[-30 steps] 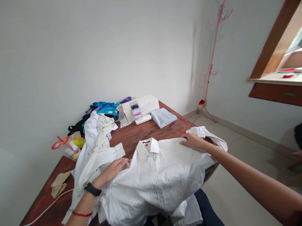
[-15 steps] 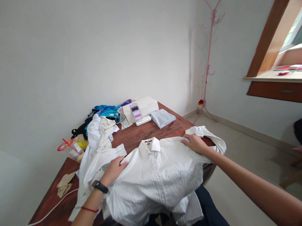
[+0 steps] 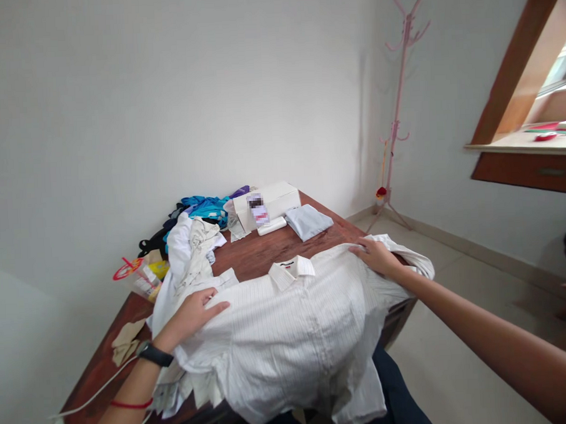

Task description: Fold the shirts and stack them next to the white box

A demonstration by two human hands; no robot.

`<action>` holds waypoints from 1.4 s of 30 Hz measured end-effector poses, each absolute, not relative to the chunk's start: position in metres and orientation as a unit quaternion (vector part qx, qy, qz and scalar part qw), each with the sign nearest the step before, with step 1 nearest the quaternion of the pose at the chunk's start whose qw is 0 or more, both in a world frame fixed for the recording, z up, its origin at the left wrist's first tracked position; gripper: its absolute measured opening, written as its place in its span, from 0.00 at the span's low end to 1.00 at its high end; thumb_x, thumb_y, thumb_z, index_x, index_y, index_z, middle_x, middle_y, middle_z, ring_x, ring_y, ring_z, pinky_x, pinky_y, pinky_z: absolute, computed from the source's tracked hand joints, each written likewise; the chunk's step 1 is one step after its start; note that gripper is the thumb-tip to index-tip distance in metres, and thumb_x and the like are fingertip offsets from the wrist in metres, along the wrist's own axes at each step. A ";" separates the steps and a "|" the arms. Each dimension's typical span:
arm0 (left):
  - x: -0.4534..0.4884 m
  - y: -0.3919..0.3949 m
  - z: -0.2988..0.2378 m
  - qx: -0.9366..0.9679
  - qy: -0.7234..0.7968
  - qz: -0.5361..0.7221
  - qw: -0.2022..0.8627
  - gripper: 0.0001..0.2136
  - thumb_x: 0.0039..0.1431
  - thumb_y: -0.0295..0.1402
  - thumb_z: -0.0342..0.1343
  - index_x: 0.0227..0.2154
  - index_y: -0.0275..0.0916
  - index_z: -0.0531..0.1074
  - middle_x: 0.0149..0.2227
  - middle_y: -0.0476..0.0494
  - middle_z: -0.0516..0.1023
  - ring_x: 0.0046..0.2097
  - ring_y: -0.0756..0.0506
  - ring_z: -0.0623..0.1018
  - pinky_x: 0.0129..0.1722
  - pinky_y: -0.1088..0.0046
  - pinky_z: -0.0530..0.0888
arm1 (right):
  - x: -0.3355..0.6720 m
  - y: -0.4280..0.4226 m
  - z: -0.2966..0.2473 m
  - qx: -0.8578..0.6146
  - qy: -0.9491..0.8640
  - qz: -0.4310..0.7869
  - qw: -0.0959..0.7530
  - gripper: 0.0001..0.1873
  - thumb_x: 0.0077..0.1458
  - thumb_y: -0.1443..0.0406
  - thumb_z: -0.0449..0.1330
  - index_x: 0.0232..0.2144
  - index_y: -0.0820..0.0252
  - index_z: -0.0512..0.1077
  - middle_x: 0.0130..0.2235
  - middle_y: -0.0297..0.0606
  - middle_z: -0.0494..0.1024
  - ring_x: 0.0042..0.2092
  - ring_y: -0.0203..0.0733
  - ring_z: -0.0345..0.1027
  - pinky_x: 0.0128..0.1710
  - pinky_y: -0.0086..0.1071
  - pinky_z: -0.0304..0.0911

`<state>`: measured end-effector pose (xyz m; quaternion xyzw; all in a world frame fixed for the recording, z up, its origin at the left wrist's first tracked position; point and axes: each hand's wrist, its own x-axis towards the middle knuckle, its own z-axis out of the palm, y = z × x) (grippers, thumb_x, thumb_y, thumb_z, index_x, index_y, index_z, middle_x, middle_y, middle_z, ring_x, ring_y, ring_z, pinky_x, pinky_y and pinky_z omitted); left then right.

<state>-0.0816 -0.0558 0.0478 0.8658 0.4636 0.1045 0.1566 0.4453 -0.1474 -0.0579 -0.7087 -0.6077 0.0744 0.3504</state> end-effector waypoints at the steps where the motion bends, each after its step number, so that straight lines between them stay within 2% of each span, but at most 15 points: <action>1: -0.083 -0.054 0.046 0.867 0.459 0.085 0.176 0.21 0.58 0.55 0.53 0.24 0.41 0.66 0.27 0.49 0.72 0.32 0.43 0.71 0.33 0.71 0.65 | 0.452 -0.145 -0.055 -0.712 -0.610 0.063 0.343 0.19 0.62 0.52 0.52 0.39 0.59 0.75 0.37 0.44 0.81 0.38 0.50 0.73 0.38 0.36 0.61; 4: -0.082 -0.054 0.045 0.855 0.469 0.079 0.208 0.22 0.60 0.54 0.50 0.21 0.41 0.62 0.23 0.51 0.66 0.29 0.45 0.68 0.31 0.72 0.63 | 0.466 -0.137 -0.043 -0.724 -0.601 0.023 0.337 0.19 0.63 0.51 0.52 0.41 0.58 0.75 0.38 0.45 0.82 0.39 0.51 0.74 0.38 0.35 0.60; 7: -0.076 -0.065 0.061 0.844 0.479 0.140 0.197 0.21 0.62 0.53 0.47 0.23 0.41 0.63 0.24 0.51 0.67 0.30 0.45 0.69 0.32 0.72 0.64 | 0.470 -0.133 -0.034 -0.730 -0.577 -0.025 0.364 0.21 0.65 0.51 0.50 0.41 0.57 0.75 0.38 0.45 0.81 0.40 0.51 0.73 0.39 0.35 0.60; 10: -0.074 -0.085 0.088 0.832 0.494 0.221 0.125 0.19 0.64 0.52 0.46 0.28 0.42 0.67 0.26 0.51 0.70 0.31 0.44 0.70 0.32 0.73 0.65 | 0.470 -0.131 -0.030 -0.721 -0.557 -0.061 0.407 0.22 0.66 0.50 0.48 0.42 0.57 0.74 0.38 0.46 0.81 0.40 0.51 0.72 0.40 0.36 0.60; 13: -0.078 -0.098 0.102 0.822 0.508 0.257 0.029 0.18 0.65 0.51 0.45 0.33 0.44 0.69 0.29 0.49 0.74 0.33 0.43 0.74 0.36 0.72 0.66 | 0.467 -0.126 -0.032 -0.719 -0.557 -0.065 0.411 0.22 0.67 0.50 0.47 0.42 0.58 0.73 0.37 0.45 0.81 0.39 0.50 0.72 0.39 0.35 0.60; 16: -0.084 -0.093 0.086 0.827 0.546 0.127 0.041 0.16 0.65 0.48 0.44 0.32 0.44 0.68 0.28 0.47 0.76 0.35 0.40 0.77 0.35 0.70 0.65 | 0.461 -0.116 -0.034 -0.712 -0.603 -0.028 0.359 0.20 0.67 0.52 0.48 0.41 0.57 0.73 0.39 0.44 0.81 0.40 0.50 0.74 0.39 0.34 0.59; 19: -0.091 -0.080 0.056 0.812 0.578 -0.031 0.078 0.14 0.65 0.44 0.46 0.28 0.44 0.69 0.31 0.43 0.79 0.39 0.37 0.79 0.35 0.69 0.64 | 0.454 -0.103 -0.039 -0.706 -0.656 0.025 0.264 0.18 0.67 0.54 0.50 0.37 0.57 0.75 0.40 0.44 0.82 0.42 0.49 0.74 0.40 0.33 0.59; 21: -0.093 -0.074 0.041 0.795 0.596 -0.087 0.070 0.13 0.66 0.41 0.46 0.29 0.43 0.70 0.35 0.40 0.81 0.42 0.35 0.79 0.36 0.67 0.65 | 0.452 -0.096 -0.043 -0.712 -0.668 0.041 0.213 0.18 0.66 0.56 0.51 0.35 0.58 0.76 0.40 0.45 0.81 0.43 0.49 0.74 0.40 0.33 0.60; 24: -0.089 -0.073 0.037 0.783 0.613 -0.104 0.022 0.10 0.66 0.37 0.46 0.36 0.42 0.72 0.40 0.37 0.80 0.45 0.35 0.79 0.38 0.65 0.67 | 0.453 -0.088 -0.048 -0.717 -0.673 0.048 0.178 0.16 0.65 0.58 0.53 0.38 0.60 0.76 0.42 0.46 0.80 0.44 0.50 0.74 0.43 0.35 0.62; 26: -0.077 -0.074 0.042 0.790 0.608 -0.071 -0.026 0.11 0.64 0.37 0.49 0.43 0.41 0.72 0.44 0.34 0.78 0.47 0.33 0.78 0.40 0.63 0.69 | 0.451 -0.084 -0.049 -0.713 -0.679 0.031 0.170 0.15 0.64 0.59 0.55 0.42 0.62 0.76 0.46 0.49 0.79 0.49 0.52 0.72 0.48 0.38 0.62; 29: -0.045 -0.075 0.047 0.826 0.561 0.013 -0.043 0.19 0.64 0.42 0.50 0.53 0.40 0.71 0.52 0.30 0.75 0.52 0.31 0.76 0.47 0.58 0.70 | 0.435 -0.084 -0.047 -0.697 -0.696 -0.007 0.171 0.17 0.63 0.59 0.57 0.50 0.62 0.75 0.54 0.53 0.75 0.58 0.57 0.65 0.57 0.46 0.58; 31: -0.016 -0.074 0.041 0.871 0.487 0.060 0.023 0.23 0.66 0.46 0.48 0.59 0.41 0.68 0.59 0.31 0.71 0.59 0.32 0.72 0.55 0.57 0.68 | 0.415 -0.089 -0.047 -0.671 -0.718 -0.002 0.184 0.21 0.63 0.57 0.57 0.55 0.59 0.73 0.58 0.53 0.72 0.61 0.58 0.61 0.61 0.49 0.55; 34: 0.030 -0.071 0.015 0.916 0.373 0.076 0.126 0.31 0.68 0.52 0.45 0.67 0.41 0.58 0.70 0.34 0.58 0.69 0.34 0.60 0.66 0.56 0.59 | 0.379 -0.102 -0.055 -0.608 -0.769 0.041 0.195 0.29 0.64 0.52 0.55 0.63 0.57 0.66 0.67 0.50 0.62 0.67 0.58 0.54 0.66 0.49 0.50; 38: 0.076 -0.063 -0.031 0.922 0.349 0.078 0.150 0.35 0.67 0.55 0.42 0.70 0.41 0.52 0.73 0.33 0.45 0.72 0.28 0.48 0.67 0.45 0.53 | 0.350 -0.117 -0.070 -0.573 -0.798 0.105 0.158 0.33 0.66 0.45 0.49 0.66 0.52 0.61 0.71 0.46 0.54 0.71 0.60 0.43 0.68 0.59 0.40; 42: 0.090 -0.057 -0.062 0.905 0.394 0.100 0.125 0.34 0.68 0.54 0.42 0.72 0.46 0.46 0.73 0.36 0.45 0.72 0.27 0.47 0.66 0.40 0.49 | 0.352 -0.130 -0.071 -0.572 -0.793 0.111 0.175 0.31 0.67 0.48 0.48 0.66 0.53 0.63 0.71 0.46 0.55 0.72 0.58 0.41 0.69 0.57 0.40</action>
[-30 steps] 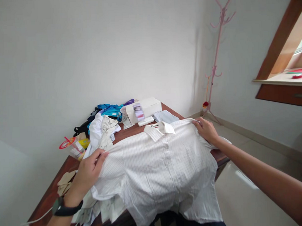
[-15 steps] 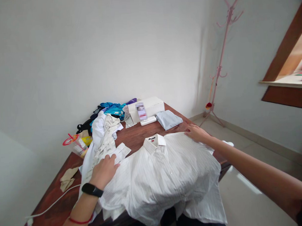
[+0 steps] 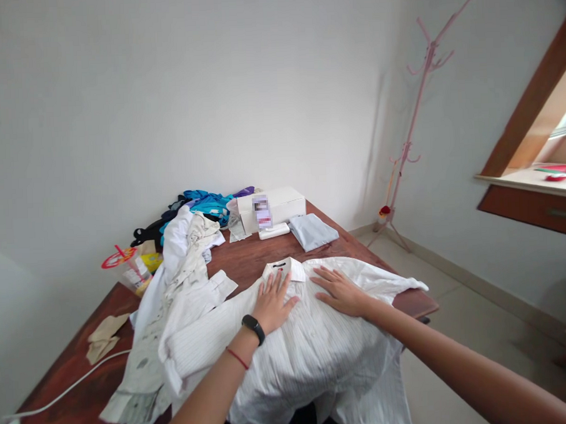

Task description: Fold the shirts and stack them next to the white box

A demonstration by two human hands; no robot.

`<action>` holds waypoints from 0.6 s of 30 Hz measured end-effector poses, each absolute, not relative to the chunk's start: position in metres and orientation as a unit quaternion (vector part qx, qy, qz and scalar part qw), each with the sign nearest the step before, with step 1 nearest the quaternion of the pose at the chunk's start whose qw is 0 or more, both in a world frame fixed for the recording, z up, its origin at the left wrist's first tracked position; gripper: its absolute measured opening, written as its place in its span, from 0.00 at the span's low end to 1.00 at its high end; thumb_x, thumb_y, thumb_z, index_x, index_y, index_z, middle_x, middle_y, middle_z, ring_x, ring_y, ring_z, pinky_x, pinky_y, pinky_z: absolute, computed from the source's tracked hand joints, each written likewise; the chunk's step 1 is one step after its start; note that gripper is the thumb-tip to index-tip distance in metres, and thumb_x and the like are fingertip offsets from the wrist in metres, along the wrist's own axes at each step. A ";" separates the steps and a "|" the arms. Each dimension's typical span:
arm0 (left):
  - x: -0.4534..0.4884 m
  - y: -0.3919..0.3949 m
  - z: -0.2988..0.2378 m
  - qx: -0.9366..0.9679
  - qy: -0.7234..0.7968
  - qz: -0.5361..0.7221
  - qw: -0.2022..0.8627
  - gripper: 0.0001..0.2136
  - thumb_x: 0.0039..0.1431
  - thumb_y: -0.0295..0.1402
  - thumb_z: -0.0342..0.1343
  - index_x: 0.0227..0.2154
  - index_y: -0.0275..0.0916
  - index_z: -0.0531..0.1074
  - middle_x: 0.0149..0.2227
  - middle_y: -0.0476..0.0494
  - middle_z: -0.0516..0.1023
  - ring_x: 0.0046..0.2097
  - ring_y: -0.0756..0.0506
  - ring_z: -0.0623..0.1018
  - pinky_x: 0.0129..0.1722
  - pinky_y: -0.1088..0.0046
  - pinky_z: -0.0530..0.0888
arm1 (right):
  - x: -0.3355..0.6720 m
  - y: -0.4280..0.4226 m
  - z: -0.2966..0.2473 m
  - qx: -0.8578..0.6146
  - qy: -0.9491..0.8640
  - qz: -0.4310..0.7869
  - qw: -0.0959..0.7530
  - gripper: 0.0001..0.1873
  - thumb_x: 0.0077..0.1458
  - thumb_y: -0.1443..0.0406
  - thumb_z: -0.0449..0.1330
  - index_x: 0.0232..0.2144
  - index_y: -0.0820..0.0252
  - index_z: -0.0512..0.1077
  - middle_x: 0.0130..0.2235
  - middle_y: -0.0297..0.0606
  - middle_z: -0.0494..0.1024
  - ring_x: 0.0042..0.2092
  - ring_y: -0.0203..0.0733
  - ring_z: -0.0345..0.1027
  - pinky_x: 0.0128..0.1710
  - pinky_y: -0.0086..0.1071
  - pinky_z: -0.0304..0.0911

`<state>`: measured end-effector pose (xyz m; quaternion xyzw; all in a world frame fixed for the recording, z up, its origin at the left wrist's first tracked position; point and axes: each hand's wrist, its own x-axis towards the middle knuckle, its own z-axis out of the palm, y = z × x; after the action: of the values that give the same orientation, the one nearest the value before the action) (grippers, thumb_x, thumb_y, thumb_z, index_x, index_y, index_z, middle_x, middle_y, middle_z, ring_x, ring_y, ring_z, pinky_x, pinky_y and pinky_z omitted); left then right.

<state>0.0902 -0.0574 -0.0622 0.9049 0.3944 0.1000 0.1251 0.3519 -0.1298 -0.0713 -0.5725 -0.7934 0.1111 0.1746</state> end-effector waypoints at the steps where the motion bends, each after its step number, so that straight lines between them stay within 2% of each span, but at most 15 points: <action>1: 0.090 -0.058 -0.066 0.902 0.400 0.113 0.117 0.34 0.68 0.54 0.42 0.72 0.47 0.46 0.73 0.37 0.45 0.72 0.28 0.47 0.67 0.40 0.48 | 0.356 -0.135 -0.070 -0.573 -0.791 0.111 0.184 0.30 0.66 0.49 0.50 0.64 0.54 0.65 0.70 0.46 0.56 0.72 0.57 0.42 0.69 0.55 0.42; 3: 0.089 -0.059 -0.071 0.899 0.404 0.132 0.109 0.33 0.68 0.54 0.42 0.72 0.49 0.46 0.73 0.39 0.46 0.72 0.29 0.48 0.67 0.41 0.47 | 0.367 -0.151 -0.067 -0.586 -0.775 0.104 0.212 0.27 0.65 0.51 0.52 0.60 0.55 0.70 0.68 0.46 0.61 0.71 0.57 0.47 0.68 0.52 0.47; 6: 0.088 -0.061 -0.072 0.897 0.408 0.132 0.106 0.33 0.68 0.54 0.43 0.72 0.48 0.46 0.73 0.38 0.47 0.72 0.30 0.48 0.67 0.41 0.48 | 0.393 -0.182 -0.067 -0.639 -0.710 0.088 0.281 0.21 0.64 0.53 0.51 0.51 0.54 0.75 0.58 0.47 0.74 0.61 0.55 0.65 0.62 0.48 0.59; 9: 0.089 -0.062 -0.072 0.896 0.413 0.136 0.091 0.32 0.69 0.51 0.44 0.72 0.49 0.47 0.73 0.39 0.48 0.72 0.31 0.49 0.67 0.42 0.48 | 0.430 -0.213 -0.072 -0.729 -0.576 0.080 0.360 0.22 0.61 0.50 0.53 0.46 0.56 0.76 0.44 0.47 0.81 0.46 0.54 0.75 0.49 0.46 0.70; 12: 0.090 -0.062 -0.072 0.893 0.421 0.139 0.079 0.32 0.69 0.51 0.45 0.71 0.49 0.47 0.73 0.40 0.48 0.72 0.32 0.50 0.67 0.42 0.49 | 0.460 -0.236 -0.074 -0.779 -0.415 0.165 0.441 0.26 0.55 0.48 0.59 0.49 0.57 0.72 0.34 0.42 0.81 0.35 0.50 0.77 0.34 0.40 0.72; 15: 0.091 -0.060 -0.071 0.891 0.424 0.136 0.085 0.33 0.68 0.52 0.46 0.71 0.48 0.49 0.73 0.39 0.49 0.72 0.31 0.50 0.67 0.42 0.49 | 0.474 -0.246 -0.068 -0.734 -0.273 0.312 0.538 0.35 0.50 0.51 0.67 0.57 0.53 0.63 0.36 0.41 0.82 0.33 0.49 0.79 0.28 0.35 0.71; 17: 0.091 -0.058 -0.069 0.890 0.426 0.136 0.092 0.33 0.68 0.52 0.46 0.71 0.48 0.49 0.73 0.39 0.50 0.72 0.31 0.50 0.67 0.43 0.49 | 0.478 -0.246 -0.060 -0.669 -0.212 0.409 0.583 0.37 0.47 0.55 0.71 0.57 0.47 0.61 0.41 0.41 0.82 0.37 0.51 0.81 0.30 0.37 0.74; 18: 0.091 -0.057 -0.069 0.890 0.425 0.136 0.096 0.33 0.68 0.52 0.46 0.71 0.48 0.49 0.73 0.39 0.50 0.72 0.31 0.50 0.67 0.43 0.49 | 0.479 -0.244 -0.056 -0.635 -0.190 0.454 0.596 0.35 0.46 0.58 0.73 0.54 0.47 0.63 0.42 0.40 0.82 0.39 0.52 0.81 0.33 0.38 0.75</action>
<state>0.0910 -0.0568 -0.0686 0.8897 0.4252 0.1358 0.0960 0.4794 -0.2440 -0.0559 -0.6345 -0.1895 0.4544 0.5958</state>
